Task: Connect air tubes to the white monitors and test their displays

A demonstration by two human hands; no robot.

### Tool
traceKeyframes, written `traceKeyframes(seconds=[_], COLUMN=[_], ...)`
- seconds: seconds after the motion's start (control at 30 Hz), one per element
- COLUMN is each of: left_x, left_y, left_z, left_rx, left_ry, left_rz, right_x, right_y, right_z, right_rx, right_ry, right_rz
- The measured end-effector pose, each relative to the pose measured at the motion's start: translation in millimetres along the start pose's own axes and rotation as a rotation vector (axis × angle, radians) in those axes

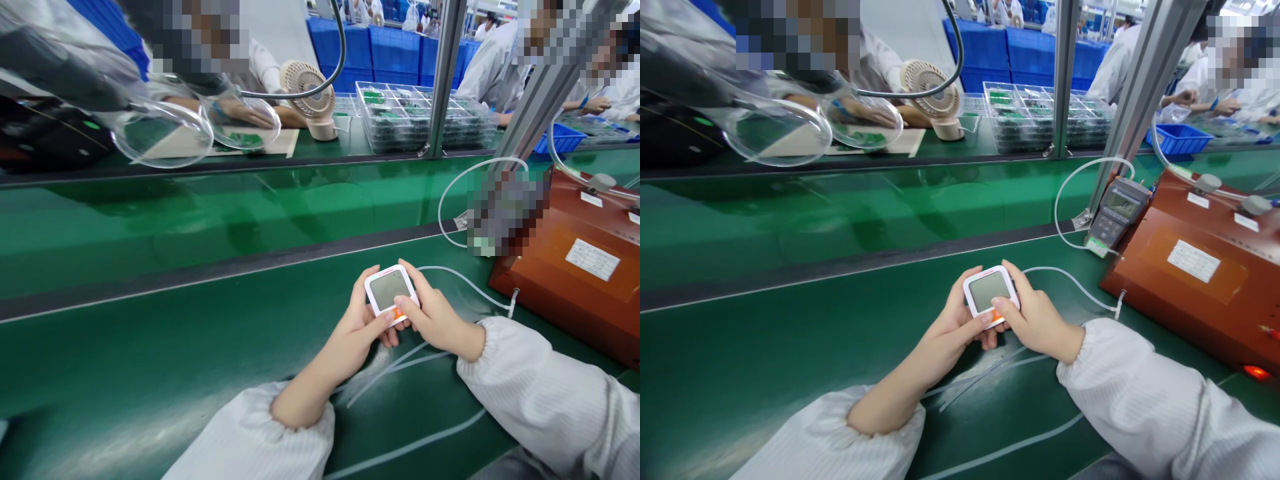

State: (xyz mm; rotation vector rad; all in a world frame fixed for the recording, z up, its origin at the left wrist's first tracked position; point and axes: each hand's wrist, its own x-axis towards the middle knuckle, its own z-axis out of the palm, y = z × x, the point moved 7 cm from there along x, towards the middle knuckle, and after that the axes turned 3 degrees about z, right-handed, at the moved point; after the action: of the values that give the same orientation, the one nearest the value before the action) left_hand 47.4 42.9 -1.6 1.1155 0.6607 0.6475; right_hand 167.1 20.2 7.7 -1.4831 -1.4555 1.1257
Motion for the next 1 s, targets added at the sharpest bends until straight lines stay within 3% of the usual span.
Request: traceKeyframes(seconds=[1.0], left_x=[-0.7], left_y=[-1.1], left_z=[-1.2], left_rx=[-0.009], left_ry=[0.018], left_rz=[-0.009], right_x=[-0.2], right_y=[0.4], right_z=[-0.3], right_rx=[-0.002], right_ry=[0.002], right_rz=[0.009])
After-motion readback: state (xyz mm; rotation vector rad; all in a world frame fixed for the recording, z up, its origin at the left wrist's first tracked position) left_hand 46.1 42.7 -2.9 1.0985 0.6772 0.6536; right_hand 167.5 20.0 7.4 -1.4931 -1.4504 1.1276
